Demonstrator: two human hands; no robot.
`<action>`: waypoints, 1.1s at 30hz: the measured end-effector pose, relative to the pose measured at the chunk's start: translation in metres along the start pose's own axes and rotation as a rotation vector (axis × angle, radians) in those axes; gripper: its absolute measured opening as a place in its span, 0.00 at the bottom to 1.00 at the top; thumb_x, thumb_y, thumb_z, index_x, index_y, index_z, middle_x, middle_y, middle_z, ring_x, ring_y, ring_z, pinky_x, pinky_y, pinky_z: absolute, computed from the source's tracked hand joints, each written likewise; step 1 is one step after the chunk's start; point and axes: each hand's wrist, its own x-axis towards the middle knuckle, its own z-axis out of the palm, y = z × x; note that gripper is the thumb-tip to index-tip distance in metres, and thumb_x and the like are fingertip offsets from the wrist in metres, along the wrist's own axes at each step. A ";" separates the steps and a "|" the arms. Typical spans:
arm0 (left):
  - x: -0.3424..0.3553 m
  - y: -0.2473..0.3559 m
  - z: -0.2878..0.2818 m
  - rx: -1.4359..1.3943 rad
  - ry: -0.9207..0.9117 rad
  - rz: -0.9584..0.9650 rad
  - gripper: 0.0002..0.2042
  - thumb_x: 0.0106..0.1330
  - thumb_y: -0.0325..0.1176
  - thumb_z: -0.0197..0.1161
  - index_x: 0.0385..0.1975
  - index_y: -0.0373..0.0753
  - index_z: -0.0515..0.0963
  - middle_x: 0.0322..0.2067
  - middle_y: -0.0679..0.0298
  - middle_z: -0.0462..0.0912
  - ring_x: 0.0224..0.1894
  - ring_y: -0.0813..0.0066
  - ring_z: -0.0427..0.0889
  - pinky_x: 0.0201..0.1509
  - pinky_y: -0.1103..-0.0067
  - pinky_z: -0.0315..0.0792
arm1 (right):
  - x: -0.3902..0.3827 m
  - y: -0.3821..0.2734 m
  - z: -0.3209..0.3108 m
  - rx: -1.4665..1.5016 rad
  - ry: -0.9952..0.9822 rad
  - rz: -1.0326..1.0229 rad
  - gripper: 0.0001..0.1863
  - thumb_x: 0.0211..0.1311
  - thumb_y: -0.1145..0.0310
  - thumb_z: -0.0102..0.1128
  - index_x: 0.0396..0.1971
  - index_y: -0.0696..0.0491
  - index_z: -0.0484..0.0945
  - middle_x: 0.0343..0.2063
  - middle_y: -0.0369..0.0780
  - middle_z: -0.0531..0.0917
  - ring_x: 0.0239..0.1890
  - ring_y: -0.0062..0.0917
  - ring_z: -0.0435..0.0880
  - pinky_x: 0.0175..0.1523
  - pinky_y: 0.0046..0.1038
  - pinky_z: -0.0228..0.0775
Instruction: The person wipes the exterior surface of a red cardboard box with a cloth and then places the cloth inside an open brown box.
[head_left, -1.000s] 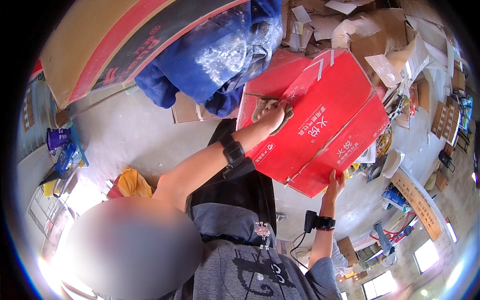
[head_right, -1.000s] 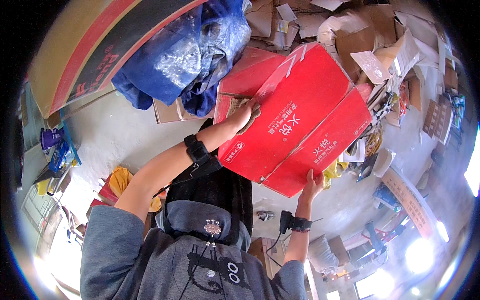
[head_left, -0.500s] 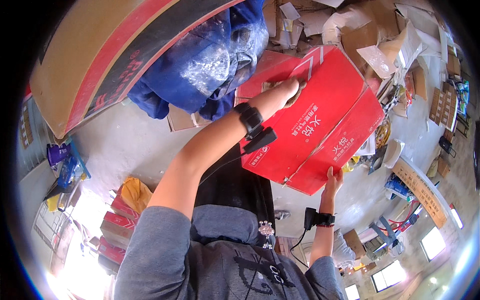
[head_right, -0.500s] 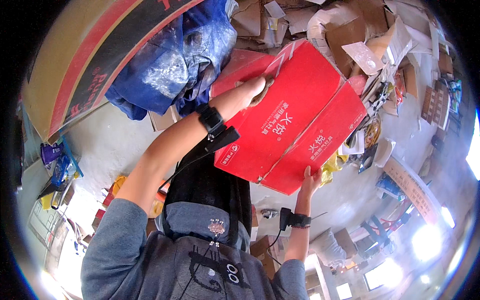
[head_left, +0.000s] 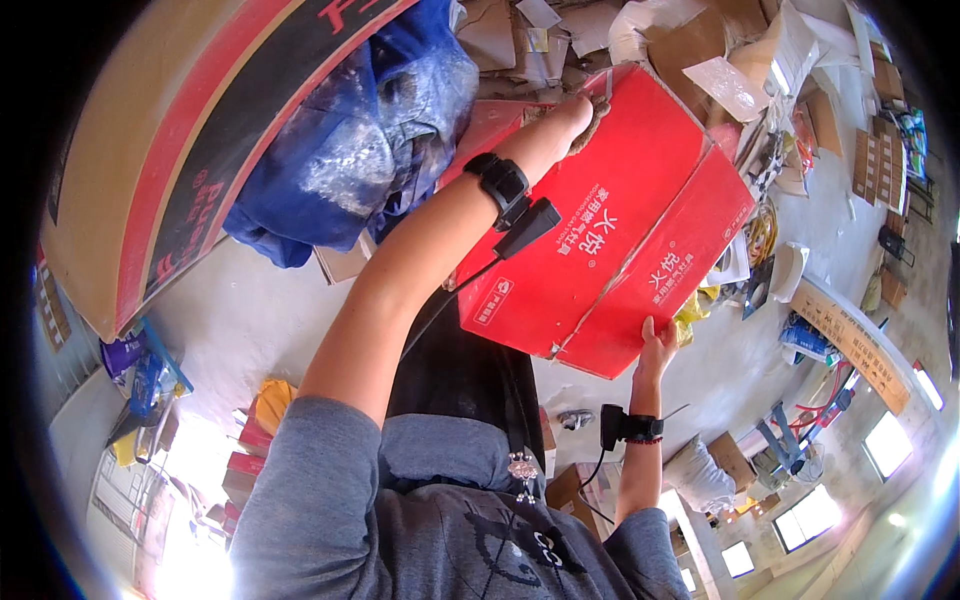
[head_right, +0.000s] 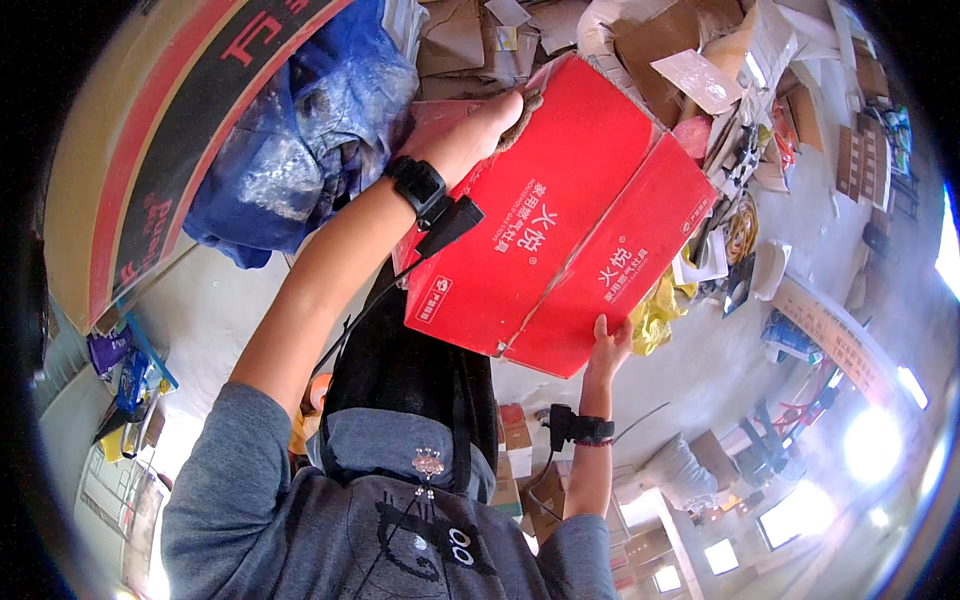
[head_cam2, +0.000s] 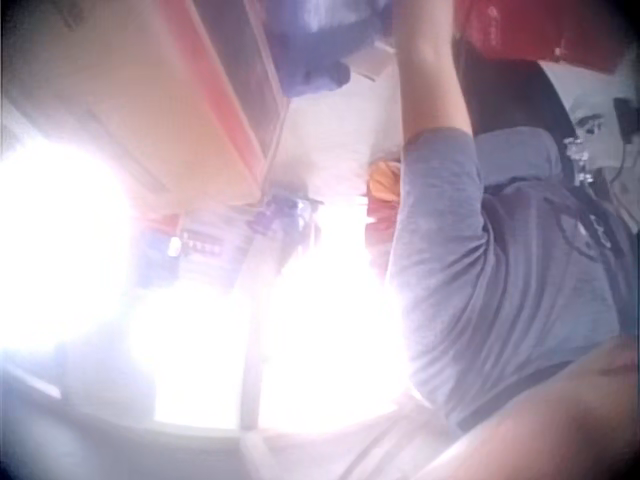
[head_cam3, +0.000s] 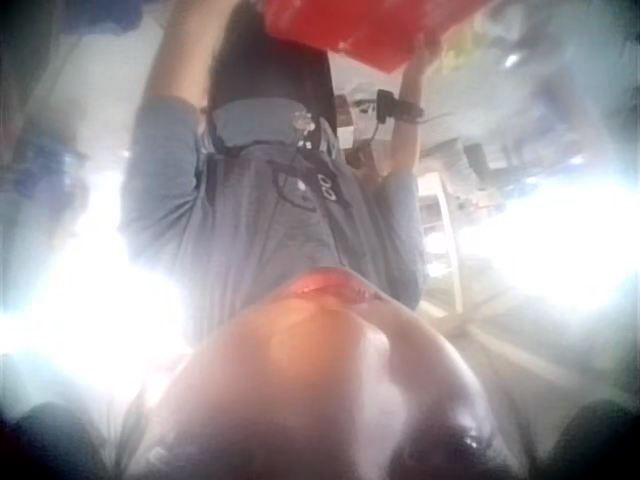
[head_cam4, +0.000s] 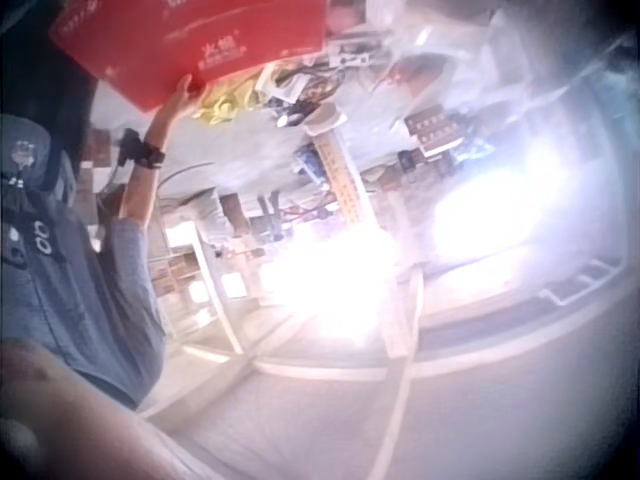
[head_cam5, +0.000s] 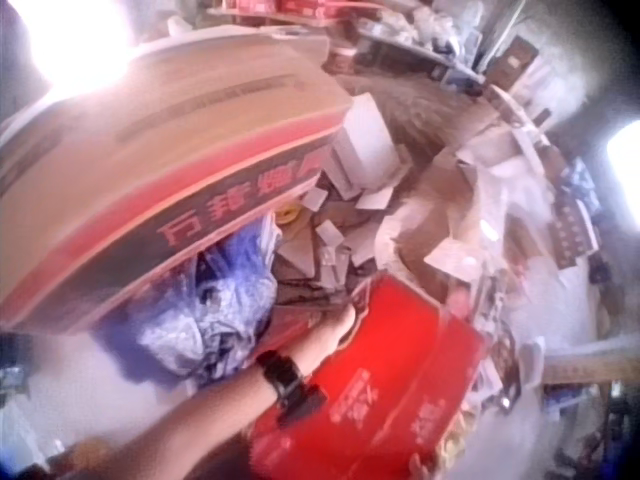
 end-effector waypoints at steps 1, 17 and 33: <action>0.004 0.000 0.001 0.025 -0.022 0.017 0.18 0.71 0.41 0.37 0.30 0.45 0.76 0.19 0.76 0.77 0.14 0.88 0.69 0.11 0.88 0.60 | -0.001 0.002 0.000 0.001 0.005 0.002 0.17 0.55 0.79 0.58 0.46 0.62 0.71 0.37 0.36 0.77 0.37 0.16 0.73 0.43 0.19 0.66; 0.066 0.032 0.051 0.639 0.031 0.467 0.28 0.64 0.50 0.42 0.43 0.25 0.72 0.39 0.50 0.79 0.42 0.63 0.78 0.45 0.71 0.70 | -0.013 0.002 0.005 -0.041 0.076 -0.043 0.20 0.53 0.77 0.61 0.48 0.63 0.70 0.40 0.39 0.78 0.42 0.21 0.76 0.47 0.23 0.67; -0.052 0.041 -0.018 0.025 0.135 0.719 0.13 0.63 0.38 0.54 0.38 0.35 0.77 0.35 0.63 0.80 0.38 0.75 0.78 0.42 0.78 0.71 | -0.010 0.007 0.001 -0.039 0.057 -0.065 0.22 0.52 0.74 0.64 0.48 0.62 0.71 0.38 0.38 0.79 0.40 0.20 0.75 0.44 0.22 0.68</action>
